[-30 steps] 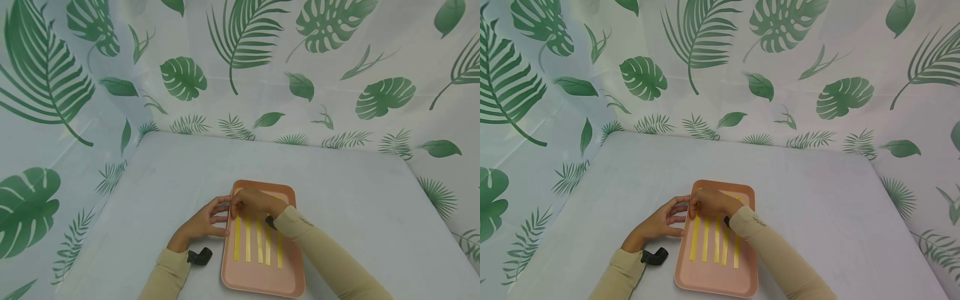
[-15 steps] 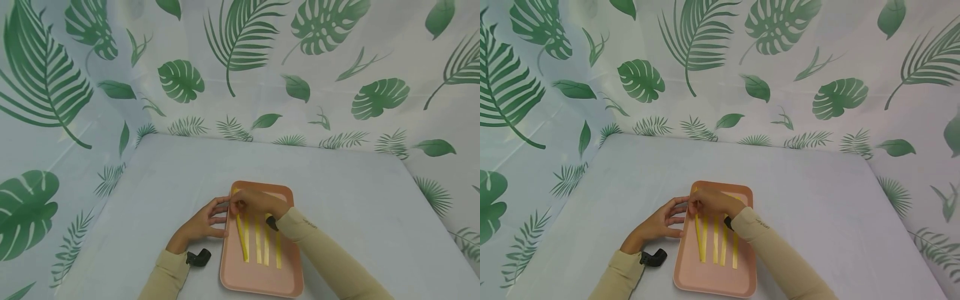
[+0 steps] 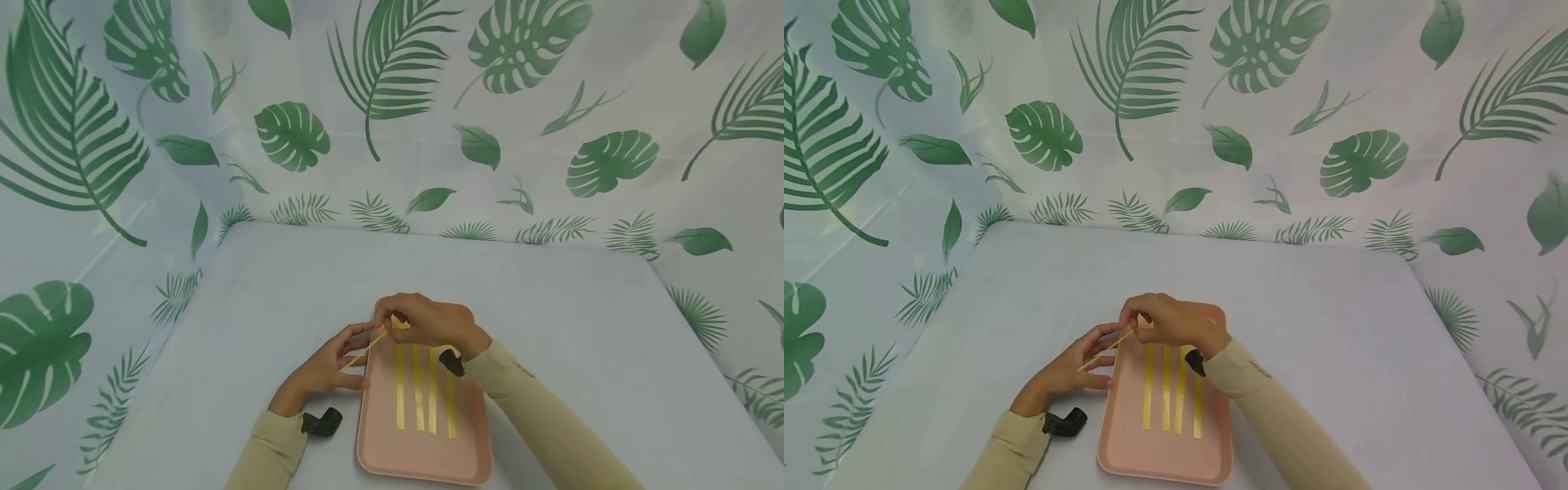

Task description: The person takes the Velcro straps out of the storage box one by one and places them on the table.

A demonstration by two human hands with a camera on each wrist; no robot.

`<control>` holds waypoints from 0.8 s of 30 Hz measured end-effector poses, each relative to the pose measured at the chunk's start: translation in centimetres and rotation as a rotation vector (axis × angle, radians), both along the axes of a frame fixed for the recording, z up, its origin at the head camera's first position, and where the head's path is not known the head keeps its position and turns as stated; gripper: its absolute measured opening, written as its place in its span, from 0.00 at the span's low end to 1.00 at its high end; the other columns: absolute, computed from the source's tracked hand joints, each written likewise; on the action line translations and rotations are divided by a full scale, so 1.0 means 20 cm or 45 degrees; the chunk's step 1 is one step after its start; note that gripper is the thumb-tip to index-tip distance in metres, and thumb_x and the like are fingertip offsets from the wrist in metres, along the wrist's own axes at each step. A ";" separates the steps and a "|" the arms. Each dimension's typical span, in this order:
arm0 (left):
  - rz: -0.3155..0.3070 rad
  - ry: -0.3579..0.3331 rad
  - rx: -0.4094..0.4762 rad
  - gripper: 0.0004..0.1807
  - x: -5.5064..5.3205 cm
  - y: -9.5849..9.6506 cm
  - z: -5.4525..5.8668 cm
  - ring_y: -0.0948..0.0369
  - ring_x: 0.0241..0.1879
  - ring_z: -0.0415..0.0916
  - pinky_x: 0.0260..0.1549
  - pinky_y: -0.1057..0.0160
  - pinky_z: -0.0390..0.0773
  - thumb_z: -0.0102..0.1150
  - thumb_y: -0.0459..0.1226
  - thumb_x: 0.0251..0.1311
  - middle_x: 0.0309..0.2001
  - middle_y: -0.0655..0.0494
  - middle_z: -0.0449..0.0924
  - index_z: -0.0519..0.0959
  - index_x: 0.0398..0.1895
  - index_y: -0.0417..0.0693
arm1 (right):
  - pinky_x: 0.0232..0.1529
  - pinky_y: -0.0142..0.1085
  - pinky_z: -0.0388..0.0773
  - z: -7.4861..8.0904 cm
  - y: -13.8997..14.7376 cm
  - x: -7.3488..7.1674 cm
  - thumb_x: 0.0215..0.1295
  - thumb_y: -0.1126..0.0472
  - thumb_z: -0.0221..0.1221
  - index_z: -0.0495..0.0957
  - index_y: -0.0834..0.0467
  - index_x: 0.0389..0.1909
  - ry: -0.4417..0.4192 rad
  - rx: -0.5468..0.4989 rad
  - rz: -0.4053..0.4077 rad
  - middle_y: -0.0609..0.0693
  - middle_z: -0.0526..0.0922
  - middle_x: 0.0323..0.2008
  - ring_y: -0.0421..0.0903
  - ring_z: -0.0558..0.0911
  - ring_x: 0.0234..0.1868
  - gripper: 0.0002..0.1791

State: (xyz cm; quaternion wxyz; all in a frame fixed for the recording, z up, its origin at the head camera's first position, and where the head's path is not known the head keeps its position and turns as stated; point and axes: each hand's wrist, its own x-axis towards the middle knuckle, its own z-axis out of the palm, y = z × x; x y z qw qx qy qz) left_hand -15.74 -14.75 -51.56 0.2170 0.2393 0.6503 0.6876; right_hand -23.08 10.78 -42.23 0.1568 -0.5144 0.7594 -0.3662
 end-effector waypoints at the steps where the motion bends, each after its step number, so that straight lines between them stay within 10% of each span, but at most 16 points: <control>1: 0.001 -0.001 -0.004 0.52 0.00 0.00 0.00 0.32 0.77 0.62 0.67 0.58 0.80 0.77 0.27 0.61 0.82 0.29 0.55 0.55 0.84 0.33 | 0.38 0.42 0.75 0.02 0.00 0.01 0.69 0.76 0.59 0.80 0.59 0.44 0.005 0.007 -0.024 0.44 0.78 0.38 0.49 0.75 0.38 0.10; 6: 0.001 -0.042 -0.016 0.53 0.00 0.01 0.00 0.31 0.74 0.67 0.65 0.57 0.82 0.77 0.27 0.62 0.80 0.26 0.56 0.53 0.85 0.33 | 0.38 0.37 0.71 0.06 0.05 0.03 0.71 0.76 0.61 0.81 0.59 0.42 0.047 -0.001 -0.179 0.41 0.76 0.35 0.50 0.74 0.36 0.09; 24: 0.032 -0.026 -0.046 0.54 0.02 0.01 -0.01 0.31 0.74 0.66 0.65 0.61 0.81 0.79 0.29 0.60 0.80 0.26 0.57 0.55 0.85 0.36 | 0.42 0.37 0.87 0.12 0.36 0.15 0.77 0.73 0.59 0.78 0.67 0.39 -0.396 -0.250 -0.600 0.57 0.83 0.35 0.47 0.84 0.35 0.04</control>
